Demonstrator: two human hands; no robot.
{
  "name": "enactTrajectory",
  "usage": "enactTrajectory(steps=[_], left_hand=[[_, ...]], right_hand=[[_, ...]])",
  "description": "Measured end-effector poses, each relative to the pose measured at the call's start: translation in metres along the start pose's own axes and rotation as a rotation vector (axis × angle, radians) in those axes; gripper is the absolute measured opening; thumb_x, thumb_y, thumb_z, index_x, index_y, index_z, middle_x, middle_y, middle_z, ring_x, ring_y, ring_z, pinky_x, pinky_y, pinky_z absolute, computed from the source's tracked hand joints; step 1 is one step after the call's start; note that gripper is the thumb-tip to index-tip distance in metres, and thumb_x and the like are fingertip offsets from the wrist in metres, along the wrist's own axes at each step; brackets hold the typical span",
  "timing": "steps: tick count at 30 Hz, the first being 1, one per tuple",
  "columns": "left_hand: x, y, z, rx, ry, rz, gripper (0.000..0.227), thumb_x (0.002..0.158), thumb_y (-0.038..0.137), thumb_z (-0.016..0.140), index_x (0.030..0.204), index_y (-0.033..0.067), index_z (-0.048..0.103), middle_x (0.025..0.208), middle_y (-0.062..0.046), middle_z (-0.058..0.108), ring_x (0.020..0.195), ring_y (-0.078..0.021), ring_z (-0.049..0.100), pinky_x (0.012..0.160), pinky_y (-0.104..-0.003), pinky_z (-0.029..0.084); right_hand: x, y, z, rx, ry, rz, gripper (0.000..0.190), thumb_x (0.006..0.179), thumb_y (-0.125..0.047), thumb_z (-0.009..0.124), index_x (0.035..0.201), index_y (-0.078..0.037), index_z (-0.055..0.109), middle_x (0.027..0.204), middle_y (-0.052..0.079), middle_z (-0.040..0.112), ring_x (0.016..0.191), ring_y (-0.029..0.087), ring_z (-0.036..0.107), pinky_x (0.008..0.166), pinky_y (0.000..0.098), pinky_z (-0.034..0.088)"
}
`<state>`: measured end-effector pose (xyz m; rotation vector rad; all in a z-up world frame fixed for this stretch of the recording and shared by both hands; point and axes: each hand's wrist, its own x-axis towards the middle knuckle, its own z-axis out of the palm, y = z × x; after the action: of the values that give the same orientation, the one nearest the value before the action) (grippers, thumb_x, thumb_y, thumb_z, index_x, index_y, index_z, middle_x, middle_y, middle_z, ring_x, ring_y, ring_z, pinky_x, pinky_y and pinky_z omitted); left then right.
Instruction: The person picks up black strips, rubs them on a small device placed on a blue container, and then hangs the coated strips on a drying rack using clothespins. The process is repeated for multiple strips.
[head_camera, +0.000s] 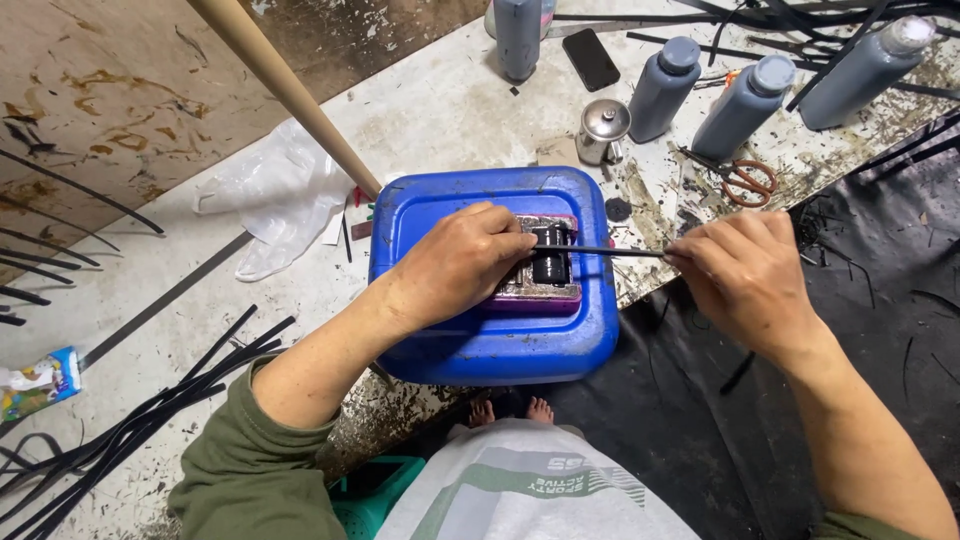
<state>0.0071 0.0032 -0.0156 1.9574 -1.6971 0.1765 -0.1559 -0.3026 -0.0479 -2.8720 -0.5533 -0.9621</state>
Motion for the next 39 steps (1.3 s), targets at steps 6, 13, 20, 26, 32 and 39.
enactTrajectory(steps=[6, 13, 20, 26, 32, 39], left_hand=[[0.001, -0.002, -0.003, -0.026, 0.003, 0.002, 0.011, 0.099, 0.006, 0.067, 0.106, 0.0008, 0.073, 0.089, -0.012, 0.063, 0.077, -0.0315, 0.060, 0.066, -0.044, 0.052], [0.004, -0.004, 0.004, -0.004, -0.019, 0.019, 0.011, 0.100, 0.009, 0.064, 0.100, 0.0038, 0.073, 0.082, -0.011, 0.059, 0.073, -0.0329, 0.059, 0.066, -0.047, 0.050], [0.012, 0.001, -0.002, 0.024, -0.033, -0.031, 0.006, 0.091, 0.005, 0.071, 0.087, 0.0034, 0.076, 0.084, -0.013, 0.069, 0.082, -0.0305, 0.071, 0.073, -0.038, 0.061], [0.014, 0.005, -0.005, 0.044, -0.051, -0.025, 0.009, 0.092, 0.005, 0.068, 0.087, 0.0052, 0.076, 0.080, -0.009, 0.068, 0.080, -0.0262, 0.070, 0.072, -0.033, 0.060], [0.013, 0.004, -0.006, 0.020, -0.056, -0.041, 0.012, 0.094, 0.006, 0.066, 0.087, 0.0056, 0.076, 0.081, -0.008, 0.068, 0.080, -0.0243, 0.070, 0.073, -0.031, 0.059], [0.015, 0.011, -0.010, -0.039, -0.066, -0.053, 0.009, 0.092, 0.001, 0.068, 0.090, 0.0022, 0.077, 0.082, -0.011, 0.068, 0.079, -0.0257, 0.070, 0.071, -0.033, 0.058]], right_hand=[[-0.033, 0.014, -0.003, -0.050, -0.018, 0.083, 0.008, 0.104, -0.017, 0.073, 0.100, -0.010, 0.070, 0.095, 0.001, 0.073, 0.088, 0.024, 0.063, 0.086, 0.0400, 0.038], [-0.049, 0.019, 0.000, -0.056, -0.061, 0.136, 0.005, 0.100, -0.020, 0.074, 0.101, -0.016, 0.071, 0.097, -0.003, 0.074, 0.088, 0.022, 0.064, 0.085, 0.0404, 0.038], [0.021, -0.013, 0.010, 0.098, 0.111, 0.037, 0.021, 0.089, -0.025, 0.078, 0.106, -0.014, 0.074, 0.097, 0.003, 0.071, 0.093, 0.027, 0.065, 0.084, 0.0400, 0.043], [0.089, -0.052, 0.028, 0.098, 0.163, -0.186, 0.009, 0.093, -0.025, 0.072, 0.092, -0.016, 0.070, 0.088, -0.002, 0.067, 0.086, 0.021, 0.063, 0.082, 0.0378, 0.043], [0.094, -0.054, 0.034, 0.055, 0.114, -0.188, 0.013, 0.095, -0.018, 0.070, 0.082, -0.016, 0.070, 0.077, -0.003, 0.065, 0.078, 0.018, 0.061, 0.082, 0.0369, 0.042], [0.082, -0.048, 0.024, 0.056, 0.101, -0.172, 0.015, 0.097, -0.020, 0.067, 0.083, -0.015, 0.069, 0.079, -0.001, 0.065, 0.079, 0.021, 0.061, 0.083, 0.0383, 0.042]])
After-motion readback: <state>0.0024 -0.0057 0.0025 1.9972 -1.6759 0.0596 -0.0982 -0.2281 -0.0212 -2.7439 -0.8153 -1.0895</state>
